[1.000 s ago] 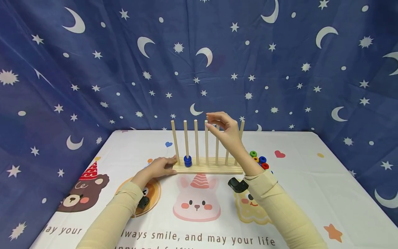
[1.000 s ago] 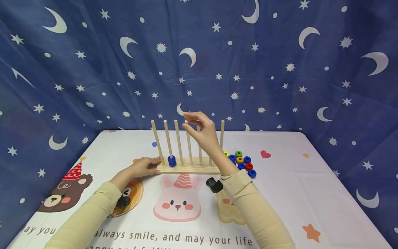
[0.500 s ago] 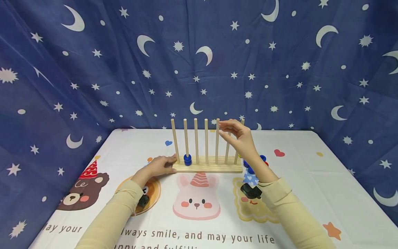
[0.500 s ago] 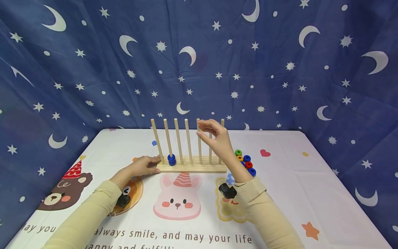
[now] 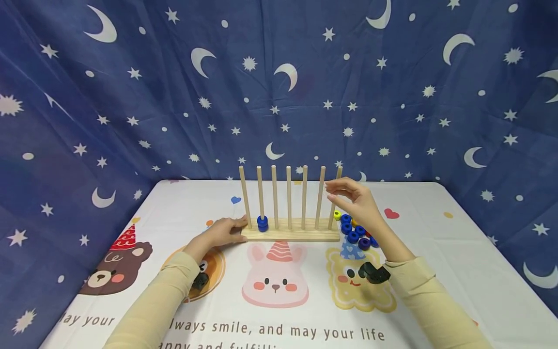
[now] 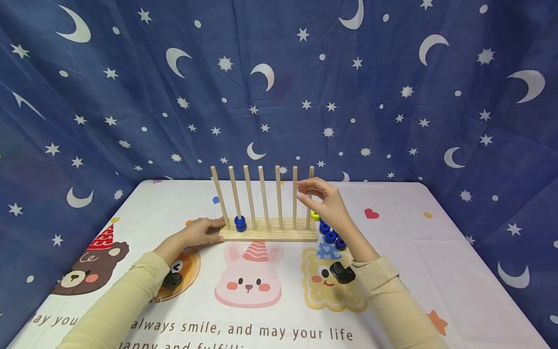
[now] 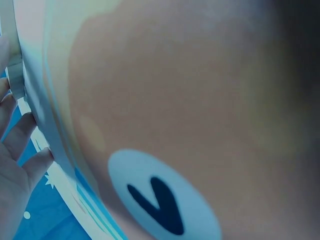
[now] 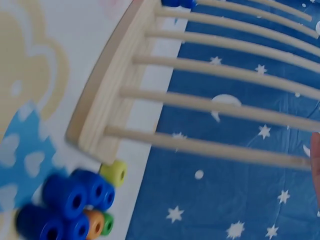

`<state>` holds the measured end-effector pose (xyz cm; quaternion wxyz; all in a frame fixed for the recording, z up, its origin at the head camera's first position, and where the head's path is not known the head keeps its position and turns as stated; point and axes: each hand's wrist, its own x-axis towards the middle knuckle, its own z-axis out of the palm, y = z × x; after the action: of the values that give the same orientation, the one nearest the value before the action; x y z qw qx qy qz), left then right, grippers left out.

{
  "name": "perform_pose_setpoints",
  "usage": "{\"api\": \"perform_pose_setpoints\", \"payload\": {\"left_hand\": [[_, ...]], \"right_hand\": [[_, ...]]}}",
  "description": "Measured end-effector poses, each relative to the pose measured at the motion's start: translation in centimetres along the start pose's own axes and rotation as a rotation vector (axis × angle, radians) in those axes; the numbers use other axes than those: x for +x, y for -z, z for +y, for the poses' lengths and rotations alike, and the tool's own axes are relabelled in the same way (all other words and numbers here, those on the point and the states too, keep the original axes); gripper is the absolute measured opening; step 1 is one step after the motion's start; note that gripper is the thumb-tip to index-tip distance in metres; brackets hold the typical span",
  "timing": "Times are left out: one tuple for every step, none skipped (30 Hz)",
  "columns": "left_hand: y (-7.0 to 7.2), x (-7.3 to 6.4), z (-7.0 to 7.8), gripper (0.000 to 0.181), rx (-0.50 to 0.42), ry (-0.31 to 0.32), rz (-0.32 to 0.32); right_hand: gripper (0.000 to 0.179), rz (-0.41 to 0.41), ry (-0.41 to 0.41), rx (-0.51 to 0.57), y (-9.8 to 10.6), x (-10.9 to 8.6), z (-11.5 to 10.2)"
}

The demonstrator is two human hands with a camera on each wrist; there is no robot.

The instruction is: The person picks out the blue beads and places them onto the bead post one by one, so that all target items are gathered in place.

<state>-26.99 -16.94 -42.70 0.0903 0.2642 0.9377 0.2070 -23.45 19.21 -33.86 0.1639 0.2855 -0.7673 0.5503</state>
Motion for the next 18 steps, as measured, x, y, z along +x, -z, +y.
{"api": "perform_pose_setpoints", "payload": {"left_hand": [[0.0,0.1,-0.1,0.056,0.002,-0.002,0.003],[0.0,0.2,-0.1,0.056,0.004,-0.003,0.005],[0.0,0.2,-0.1,0.056,0.004,-0.004,0.006],[-0.1,0.2,-0.1,0.057,-0.001,-0.003,0.007],[-0.2,0.2,-0.1,0.057,-0.003,-0.002,0.007],[-0.2,0.2,-0.1,0.056,-0.003,-0.002,0.007],[-0.2,0.2,-0.1,0.056,-0.003,-0.002,0.007],[-0.2,0.2,-0.1,0.056,-0.006,0.001,0.005],[-0.2,0.2,-0.1,0.057,-0.01,0.005,0.004],[-0.2,0.2,-0.1,0.057,-0.006,0.003,0.005],[-0.3,0.2,-0.1,0.057,-0.002,0.004,0.006],[-0.3,0.2,-0.1,0.057,0.0,0.002,0.007],[-0.3,0.2,-0.2,0.057,0.002,0.001,0.007],[-0.3,0.2,-0.2,0.057,0.004,-0.002,0.007],[-0.3,0.2,-0.3,0.057,0.008,-0.007,0.007],[-0.3,0.2,-0.3,0.057,0.008,-0.008,0.007],[-0.3,0.1,-0.3,0.057,0.001,-0.001,0.006],[-0.2,0.1,-0.3,0.057,-0.004,0.005,0.005]], "right_hand": [[0.026,-0.006,-0.001,-0.009,0.3,-0.2,0.1],[0.026,-0.01,-0.004,-0.02,0.7,-0.3,0.3],[0.026,-0.013,-0.005,-0.029,1.0,-0.5,0.4],[0.025,-0.017,-0.008,-0.034,1.3,-0.7,0.5],[0.025,-0.02,-0.011,-0.035,1.6,-0.9,0.7],[0.025,-0.021,-0.016,-0.035,1.9,-1.1,0.9],[0.025,-0.022,-0.021,-0.036,2.2,-1.4,1.0],[0.025,-0.022,-0.025,-0.037,2.5,-1.6,1.2],[0.025,-0.023,-0.03,-0.039,2.7,-1.8,1.4],[0.025,-0.024,-0.032,-0.042,3.0,-2.1,1.5],[0.025,-0.023,-0.032,-0.044,3.2,-2.3,1.7],[0.025,-0.021,-0.03,-0.047,3.4,-2.5,1.8],[0.025,-0.021,-0.025,-0.056,3.7,-2.7,1.9],[0.025,-0.021,-0.022,-0.062,3.9,-2.9,2.0],[0.025,-0.022,-0.022,-0.07,4.1,-3.0,2.0],[0.025,-0.023,-0.021,-0.074,4.3,-3.2,2.0],[0.025,-0.025,-0.023,-0.082,4.5,-3.3,2.1],[0.025,-0.029,-0.023,-0.094,4.8,-3.5,2.2]]}}
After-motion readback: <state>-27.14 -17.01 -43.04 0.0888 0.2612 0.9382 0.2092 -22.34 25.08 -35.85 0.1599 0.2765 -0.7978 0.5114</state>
